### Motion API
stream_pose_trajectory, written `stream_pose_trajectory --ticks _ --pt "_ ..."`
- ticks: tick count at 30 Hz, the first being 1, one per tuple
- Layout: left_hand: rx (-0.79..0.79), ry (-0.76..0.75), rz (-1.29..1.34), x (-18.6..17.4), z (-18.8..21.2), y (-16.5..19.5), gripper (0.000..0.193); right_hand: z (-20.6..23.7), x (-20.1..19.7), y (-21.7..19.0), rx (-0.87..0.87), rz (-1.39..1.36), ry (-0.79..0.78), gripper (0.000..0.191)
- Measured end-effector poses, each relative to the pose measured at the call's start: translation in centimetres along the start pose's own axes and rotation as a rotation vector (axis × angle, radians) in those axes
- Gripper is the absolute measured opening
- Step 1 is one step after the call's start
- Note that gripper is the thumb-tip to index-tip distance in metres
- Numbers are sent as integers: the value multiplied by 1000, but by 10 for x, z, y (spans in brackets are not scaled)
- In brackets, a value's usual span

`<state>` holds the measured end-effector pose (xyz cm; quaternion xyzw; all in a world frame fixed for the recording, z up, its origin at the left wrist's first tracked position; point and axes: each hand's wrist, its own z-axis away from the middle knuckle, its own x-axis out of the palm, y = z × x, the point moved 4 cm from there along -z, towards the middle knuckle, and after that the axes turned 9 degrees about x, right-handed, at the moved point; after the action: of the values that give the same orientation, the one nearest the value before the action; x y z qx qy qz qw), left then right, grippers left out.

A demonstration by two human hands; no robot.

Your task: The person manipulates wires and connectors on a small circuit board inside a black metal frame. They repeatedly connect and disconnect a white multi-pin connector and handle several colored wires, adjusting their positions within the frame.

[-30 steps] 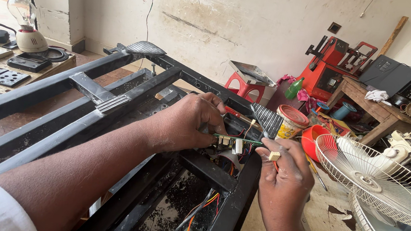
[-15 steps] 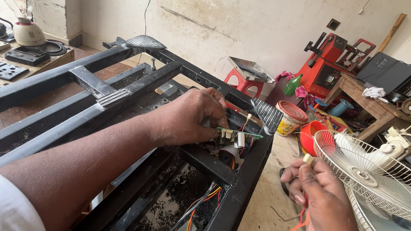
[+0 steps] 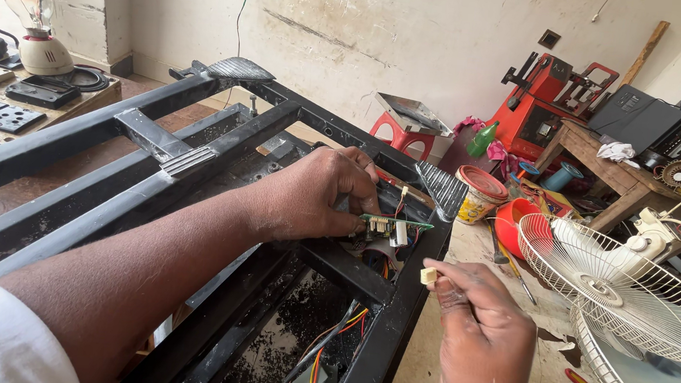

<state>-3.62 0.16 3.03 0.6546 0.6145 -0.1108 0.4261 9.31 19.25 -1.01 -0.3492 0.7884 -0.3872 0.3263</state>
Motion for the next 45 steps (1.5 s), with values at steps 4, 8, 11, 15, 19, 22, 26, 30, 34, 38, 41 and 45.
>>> stream_pose_trajectory --ticks 4,8,11,15,19,22,26,30,34,38,41,45 --pt "36 -14 3 0 0 0 13 9 0 -7 -133 52 139 12" --pt "136 3 6 -1 -1 4 11 14 3 -4 -49 62 178 13" --pt "134 -22 37 -2 -1 6 14 12 8 2 67 -94 126 14" --pt "137 -33 52 -3 0 10 14 4 11 6 220 -440 -24 15" --pt "141 -28 40 -5 0 15 16 -1 11 3 405 -349 -43 14" --pt "116 -39 64 -6 1 19 19 1 15 -7 404 -241 -92 11" --pt "85 -97 36 -9 0 22 20 7 15 -19 302 -9 -19 6" --pt "88 -111 48 -9 0 25 21 16 15 -31 -25 220 77 2" --pt "38 -133 53 -8 1 21 20 21 21 -40 -412 330 -96 8" --pt "156 -93 22 -8 -1 20 19 18 22 -38 -343 357 -164 11" --pt "197 -48 12 -9 0 19 18 12 19 -38 -202 420 -147 8" --pt "29 -26 74 -8 1 14 17 16 21 -43 -220 360 0 8"
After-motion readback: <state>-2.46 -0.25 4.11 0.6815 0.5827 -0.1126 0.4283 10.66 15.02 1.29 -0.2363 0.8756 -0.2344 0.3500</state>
